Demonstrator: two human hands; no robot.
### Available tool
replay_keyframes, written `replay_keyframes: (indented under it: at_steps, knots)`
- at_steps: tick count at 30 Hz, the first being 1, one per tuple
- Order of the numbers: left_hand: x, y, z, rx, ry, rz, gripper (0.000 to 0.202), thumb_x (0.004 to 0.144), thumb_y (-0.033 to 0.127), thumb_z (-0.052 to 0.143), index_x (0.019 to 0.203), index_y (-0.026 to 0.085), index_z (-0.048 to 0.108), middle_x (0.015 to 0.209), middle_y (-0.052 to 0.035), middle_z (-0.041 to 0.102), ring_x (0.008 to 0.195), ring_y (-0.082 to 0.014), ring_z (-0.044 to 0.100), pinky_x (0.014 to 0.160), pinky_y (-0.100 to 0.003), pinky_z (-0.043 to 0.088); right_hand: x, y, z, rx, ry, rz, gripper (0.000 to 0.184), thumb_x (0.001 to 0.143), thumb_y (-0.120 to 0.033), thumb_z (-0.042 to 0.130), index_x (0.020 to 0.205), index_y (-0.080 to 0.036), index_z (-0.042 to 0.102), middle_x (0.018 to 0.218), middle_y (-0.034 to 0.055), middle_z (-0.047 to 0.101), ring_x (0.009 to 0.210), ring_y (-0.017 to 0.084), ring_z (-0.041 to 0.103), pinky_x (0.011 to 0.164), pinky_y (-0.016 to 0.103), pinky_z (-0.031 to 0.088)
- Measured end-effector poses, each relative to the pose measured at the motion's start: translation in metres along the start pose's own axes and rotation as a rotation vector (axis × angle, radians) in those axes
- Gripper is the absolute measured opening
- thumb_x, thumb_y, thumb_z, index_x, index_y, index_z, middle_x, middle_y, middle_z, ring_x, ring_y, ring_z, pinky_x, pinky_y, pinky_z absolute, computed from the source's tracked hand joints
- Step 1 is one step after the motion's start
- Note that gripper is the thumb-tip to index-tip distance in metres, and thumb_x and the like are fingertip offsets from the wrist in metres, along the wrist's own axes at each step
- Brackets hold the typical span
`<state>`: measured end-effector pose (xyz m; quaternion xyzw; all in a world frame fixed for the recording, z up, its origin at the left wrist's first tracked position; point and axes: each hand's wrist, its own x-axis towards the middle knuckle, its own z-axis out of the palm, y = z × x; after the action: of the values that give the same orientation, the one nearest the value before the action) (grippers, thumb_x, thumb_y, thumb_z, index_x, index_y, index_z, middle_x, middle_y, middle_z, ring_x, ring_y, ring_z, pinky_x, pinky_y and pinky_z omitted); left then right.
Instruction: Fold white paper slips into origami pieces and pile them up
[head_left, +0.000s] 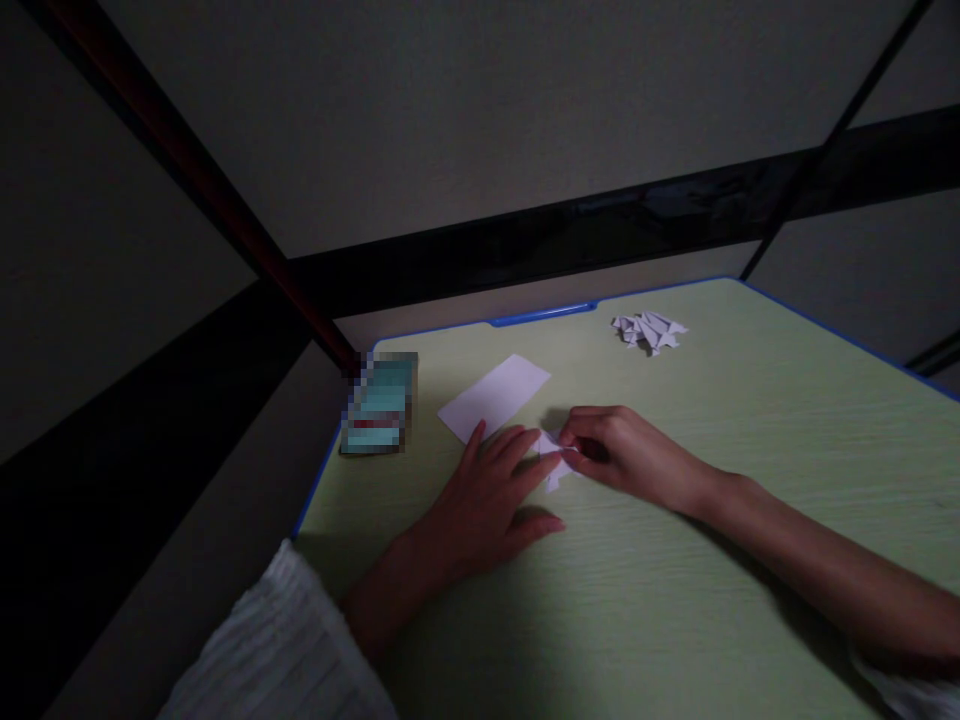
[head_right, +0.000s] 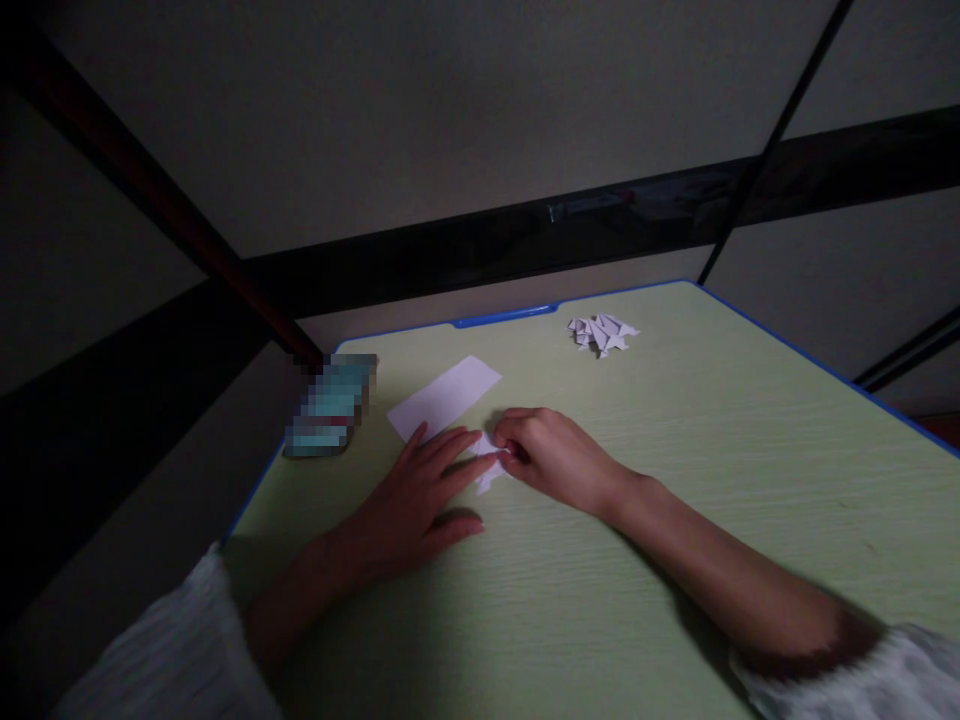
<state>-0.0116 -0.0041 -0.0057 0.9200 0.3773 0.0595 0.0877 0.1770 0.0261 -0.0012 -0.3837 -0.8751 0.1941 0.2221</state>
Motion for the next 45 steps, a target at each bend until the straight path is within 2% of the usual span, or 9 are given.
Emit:
replay_keyframes:
  at_steps: [6, 10, 14, 22, 28, 35, 39, 45]
  knots:
    - [0.001, 0.001, -0.002, 0.035, 0.008, 0.0, 0.06, 0.075, 0.051, 0.036, 0.122, 0.014, 0.029, 0.129, -0.0092, 0.035, 0.12, -0.0211, 0.024, 0.101, -0.046, 0.007, -0.002, 0.003, -0.001, -0.016, -0.048, -0.033, 0.015, 0.075, -0.015, 0.047, 0.068, -0.013, 0.06, 0.061, 0.0013, 0.051, 0.052, 0.009, 0.046, 0.049, 0.02, 0.032]
    - [0.001, 0.002, -0.002, 0.072, 0.015, 0.016, 0.056, 0.076, 0.048, 0.035, 0.121, 0.014, 0.03, 0.127, -0.0081, 0.037, 0.119, -0.0204, 0.025, 0.102, -0.044, 0.007, -0.004, 0.0, 0.002, -0.096, -0.025, -0.002, 0.019, 0.076, -0.015, 0.046, 0.065, -0.013, 0.061, 0.059, 0.0021, 0.052, 0.05, 0.009, 0.047, 0.048, 0.02, 0.032]
    - [0.001, 0.001, -0.001, 0.099, 0.016, 0.009, 0.055, 0.078, 0.048, 0.032, 0.121, 0.014, 0.03, 0.129, -0.0083, 0.035, 0.12, -0.0203, 0.023, 0.102, -0.044, 0.007, -0.004, -0.004, 0.004, -0.146, -0.017, -0.04, 0.02, 0.077, -0.013, 0.044, 0.071, -0.013, 0.063, 0.063, 0.0043, 0.055, 0.054, 0.011, 0.051, 0.052, 0.021, 0.036]
    - [0.002, 0.001, 0.0, 0.077, 0.033, -0.006, 0.053, 0.078, 0.047, 0.031, 0.121, 0.016, 0.031, 0.129, -0.0083, 0.036, 0.12, -0.0193, 0.024, 0.101, -0.044, 0.009, -0.005, -0.002, 0.003, -0.178, -0.057, -0.157, 0.021, 0.079, -0.015, 0.043, 0.082, -0.014, 0.064, 0.073, 0.0057, 0.055, 0.065, 0.014, 0.053, 0.059, 0.023, 0.042]
    - [0.002, 0.0, 0.002, 0.092, 0.021, -0.002, 0.053, 0.079, 0.045, 0.032, 0.122, 0.015, 0.029, 0.131, -0.008, 0.032, 0.122, -0.0205, 0.02, 0.101, -0.043, 0.01, -0.002, -0.006, -0.002, -0.22, -0.103, -0.184, 0.026, 0.081, -0.015, 0.039, 0.079, -0.01, 0.064, 0.074, 0.0077, 0.056, 0.069, 0.016, 0.055, 0.063, 0.026, 0.044]
    - [0.002, -0.002, 0.002, 0.076, 0.004, -0.009, 0.05, 0.081, 0.043, 0.029, 0.123, 0.016, 0.029, 0.13, -0.0066, 0.034, 0.122, -0.0189, 0.022, 0.102, -0.043, 0.01, -0.001, -0.007, 0.0, -0.271, -0.115, -0.175, 0.022, 0.08, -0.013, 0.042, 0.084, -0.01, 0.063, 0.076, 0.0086, 0.059, 0.072, 0.017, 0.056, 0.066, 0.028, 0.045]
    - [0.002, -0.004, 0.001, 0.053, -0.019, -0.016, 0.047, 0.082, 0.042, 0.027, 0.123, 0.017, 0.029, 0.133, -0.006, 0.031, 0.123, -0.0184, 0.019, 0.101, -0.044, 0.011, 0.0, -0.009, -0.001, -0.309, -0.125, -0.183, 0.02, 0.078, -0.011, 0.043, 0.079, -0.011, 0.064, 0.074, 0.0078, 0.058, 0.068, 0.016, 0.056, 0.063, 0.027, 0.044]
    - [0.002, -0.006, 0.004, 0.046, -0.003, -0.021, 0.049, 0.082, 0.04, 0.029, 0.124, 0.016, 0.028, 0.135, -0.0092, 0.023, 0.125, -0.0189, 0.015, 0.101, -0.044, 0.012, -0.001, -0.011, -0.002, -0.332, -0.13, -0.17, 0.022, 0.079, -0.01, 0.041, 0.084, -0.01, 0.063, 0.076, 0.0078, 0.059, 0.071, 0.017, 0.057, 0.066, 0.027, 0.045]
